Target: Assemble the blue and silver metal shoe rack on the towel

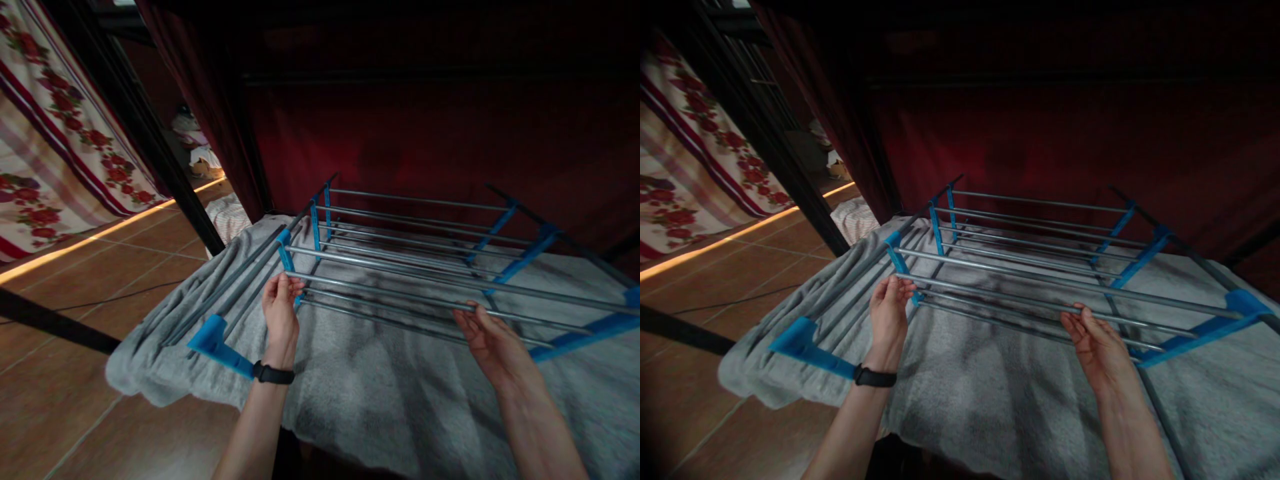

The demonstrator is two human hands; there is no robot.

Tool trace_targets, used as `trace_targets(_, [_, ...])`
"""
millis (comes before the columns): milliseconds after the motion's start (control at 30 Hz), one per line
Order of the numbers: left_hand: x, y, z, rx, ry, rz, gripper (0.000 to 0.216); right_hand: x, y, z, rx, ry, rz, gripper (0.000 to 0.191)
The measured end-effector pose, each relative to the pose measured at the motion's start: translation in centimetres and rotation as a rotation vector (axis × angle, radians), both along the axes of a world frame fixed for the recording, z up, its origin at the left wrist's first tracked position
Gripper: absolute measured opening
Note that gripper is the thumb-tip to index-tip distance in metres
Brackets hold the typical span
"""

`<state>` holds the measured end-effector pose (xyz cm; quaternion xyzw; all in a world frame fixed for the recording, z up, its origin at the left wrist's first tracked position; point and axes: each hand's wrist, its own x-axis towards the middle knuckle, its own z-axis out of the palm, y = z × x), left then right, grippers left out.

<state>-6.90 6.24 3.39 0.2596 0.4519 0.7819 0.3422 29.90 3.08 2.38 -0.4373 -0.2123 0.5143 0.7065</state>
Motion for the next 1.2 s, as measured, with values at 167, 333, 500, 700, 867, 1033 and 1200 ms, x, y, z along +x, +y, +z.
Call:
trace_targets(167, [-0.7,0.7,-0.3,0.004,0.088,0.164,0.025,0.0,0.1,0.0,-0.013,0.009,-0.005,0.019])
trace_targets(333, [-1.2,1.4,-0.9,0.062,0.162,0.145,0.029,0.1,0.2,0.1,-0.030,0.002,-0.031,0.017])
trace_targets(500, [-1.3,2.3,-1.3,0.087,0.033,0.022,0.031,0.6,0.3,-0.2,-0.059,-0.001,-0.026,0.015])
trace_targets(700, [-1.2,2.8,-1.4,0.103,0.105,-0.002,0.034,0.7,0.4,-0.6,-0.050,-0.045,-0.024,0.015])
trace_targets(867, [-1.0,3.1,-1.7,0.078,0.131,0.018,0.040,1.0,0.5,-0.7,-0.050,-0.052,-0.013,0.013])
trace_targets(1033, [-0.8,3.5,-1.7,0.113,0.011,0.017,0.038,0.7,0.4,-0.5,-0.091,-0.052,0.025,0.020])
trace_targets(1200, [-0.6,3.5,-1.5,0.136,-0.029,0.018,0.036,-2.9,-1.1,0.2,-0.160,-0.157,0.340,0.037])
